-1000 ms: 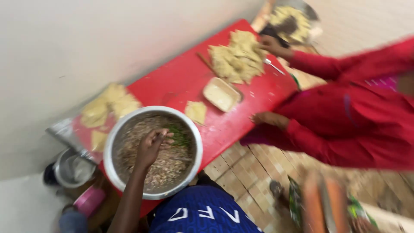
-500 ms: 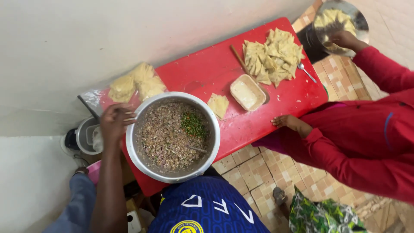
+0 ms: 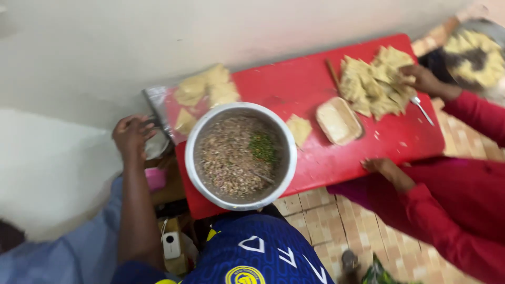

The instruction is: Scraping chopped chilies into a bowl, stirring the meat mixture, and filling pastry sheets to make samosas

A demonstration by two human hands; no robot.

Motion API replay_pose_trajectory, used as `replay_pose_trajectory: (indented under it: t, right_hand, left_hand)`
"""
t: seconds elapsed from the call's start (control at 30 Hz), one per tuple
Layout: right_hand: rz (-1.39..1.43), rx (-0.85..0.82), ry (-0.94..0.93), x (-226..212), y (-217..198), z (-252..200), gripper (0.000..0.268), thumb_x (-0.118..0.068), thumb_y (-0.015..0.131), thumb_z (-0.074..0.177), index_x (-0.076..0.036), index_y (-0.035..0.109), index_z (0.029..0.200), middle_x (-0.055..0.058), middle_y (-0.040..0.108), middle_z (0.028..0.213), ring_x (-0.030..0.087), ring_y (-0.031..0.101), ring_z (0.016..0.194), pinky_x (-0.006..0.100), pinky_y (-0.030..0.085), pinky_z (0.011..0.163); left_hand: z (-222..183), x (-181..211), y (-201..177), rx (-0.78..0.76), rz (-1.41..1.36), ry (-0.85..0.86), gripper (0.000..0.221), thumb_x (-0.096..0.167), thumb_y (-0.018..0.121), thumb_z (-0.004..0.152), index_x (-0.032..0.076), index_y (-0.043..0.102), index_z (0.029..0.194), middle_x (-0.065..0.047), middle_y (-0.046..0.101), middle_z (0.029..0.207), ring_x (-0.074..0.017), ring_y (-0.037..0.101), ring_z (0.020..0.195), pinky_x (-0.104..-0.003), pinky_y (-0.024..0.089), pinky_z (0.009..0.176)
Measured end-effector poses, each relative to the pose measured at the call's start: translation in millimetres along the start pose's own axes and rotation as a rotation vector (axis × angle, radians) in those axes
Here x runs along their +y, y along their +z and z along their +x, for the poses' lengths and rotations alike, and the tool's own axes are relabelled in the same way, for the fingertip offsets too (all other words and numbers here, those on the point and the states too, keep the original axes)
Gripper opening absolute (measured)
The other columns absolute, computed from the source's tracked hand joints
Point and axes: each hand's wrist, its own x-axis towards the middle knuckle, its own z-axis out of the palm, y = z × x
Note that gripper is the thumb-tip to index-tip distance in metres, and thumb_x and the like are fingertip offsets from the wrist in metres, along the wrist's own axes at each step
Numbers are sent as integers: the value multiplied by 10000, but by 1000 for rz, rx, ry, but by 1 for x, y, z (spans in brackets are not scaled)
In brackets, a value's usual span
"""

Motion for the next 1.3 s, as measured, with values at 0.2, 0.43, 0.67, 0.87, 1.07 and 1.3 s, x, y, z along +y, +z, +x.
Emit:
replay_pose_trajectory:
  t: [0.2, 0.43, 0.67, 0.87, 1.07, 1.3]
  right_hand:
    - [148, -94, -50, 97, -9, 144, 251, 91, 716, 993, 168, 895, 1151, 298, 870, 1336, 405, 815, 1301, 392, 714, 1010]
    - [496, -60, 135, 100, -5, 154, 419, 140, 602, 1054, 314, 636, 1434, 503, 720, 1405, 574, 758, 1249, 606, 648, 1027]
    - [-110, -155, 651, -7, 216, -225, 338, -217, 562, 1073, -52, 699, 1334, 270, 753, 1314, 454, 765, 1230, 597, 634, 1012]
    - [-426, -113, 960, 18, 284, -194, 441, -603, 507, 1061, -305, 763, 1263, 73, 813, 1271, 282, 798, 1211, 502, 610, 1016]
    - [-504, 520, 148, -145, 58, 183, 233, -296, 616, 1068, -128, 631, 1230, 223, 717, 815, 436, 667, 721, 568, 471, 649]
    - [-635, 475, 274, -165, -7, 501, 309, -136, 559, 841, -165, 579, 1147, 179, 799, 1051, 505, 777, 1001, 653, 580, 812]
  left_hand:
    - [16, -29, -28, 17, -37, -72, 250, 189, 839, 1032, 109, 740, 1247, -200, 835, 1196, -390, 870, 1015, -582, 785, 797]
    - [18, -57, -27, -6, -84, -149, 274, 224, 873, 984, 152, 724, 1203, -144, 856, 1160, -359, 862, 923, -578, 772, 806]
    - [-27, -94, -28, -18, 84, -57, 203, 239, 809, 1051, 193, 747, 1238, -59, 825, 1122, -227, 830, 910, -415, 734, 734]
    - [-123, -110, 5, -65, 356, 113, 338, 284, 815, 1145, 122, 730, 1430, -60, 762, 1315, -140, 717, 1136, -308, 608, 940]
    - [-126, -195, -11, 41, 466, 289, 324, 393, 650, 1344, 83, 720, 1278, -57, 704, 1169, -177, 612, 1090, -394, 505, 975]
    - [-204, -98, 33, 318, 892, 956, 243, -35, 856, 1262, -218, 777, 1401, -374, 812, 1318, -536, 758, 1131, -585, 577, 988]
